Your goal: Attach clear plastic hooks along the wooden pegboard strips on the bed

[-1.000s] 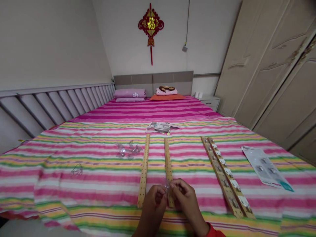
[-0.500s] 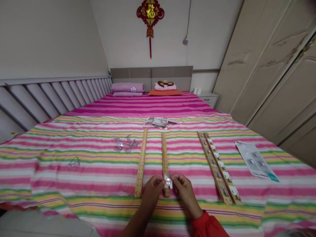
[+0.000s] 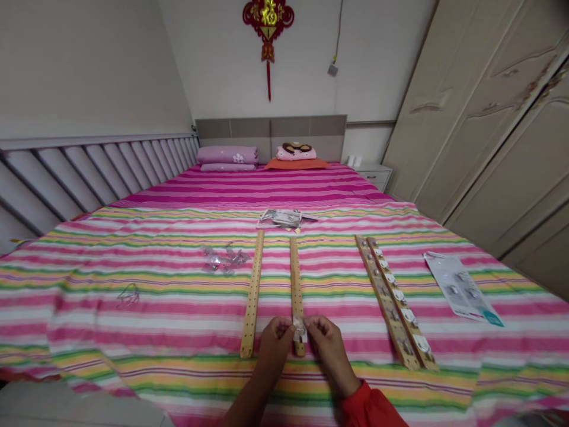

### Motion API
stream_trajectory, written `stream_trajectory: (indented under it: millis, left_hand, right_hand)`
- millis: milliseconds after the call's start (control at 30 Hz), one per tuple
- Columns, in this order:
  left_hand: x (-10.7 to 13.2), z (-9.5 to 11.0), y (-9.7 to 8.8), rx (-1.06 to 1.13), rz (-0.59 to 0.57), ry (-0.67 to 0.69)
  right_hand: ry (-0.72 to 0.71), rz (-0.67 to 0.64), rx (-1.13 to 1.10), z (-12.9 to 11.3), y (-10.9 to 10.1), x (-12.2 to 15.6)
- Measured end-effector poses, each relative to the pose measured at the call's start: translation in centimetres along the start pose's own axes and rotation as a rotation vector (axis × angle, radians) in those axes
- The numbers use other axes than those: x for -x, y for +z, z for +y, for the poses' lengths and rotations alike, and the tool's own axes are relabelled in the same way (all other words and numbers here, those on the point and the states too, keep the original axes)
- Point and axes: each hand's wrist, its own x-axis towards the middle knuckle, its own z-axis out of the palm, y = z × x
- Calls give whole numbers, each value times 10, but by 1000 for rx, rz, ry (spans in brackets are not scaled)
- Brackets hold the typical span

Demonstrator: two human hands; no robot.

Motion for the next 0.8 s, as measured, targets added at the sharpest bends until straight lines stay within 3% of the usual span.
stream_trajectory:
  millis: [300, 533, 800]
  left_hand:
    - [5, -5, 1, -8, 31, 6]
    - [10, -6, -5, -139, -44, 182]
    - [9, -14, -6, -221, -93, 200]
  right_hand:
    - [-11, 20, 41, 2, 2, 0]
    - [93, -2, 12, 6, 1, -3]
    - [118, 112, 74, 10, -2, -24]
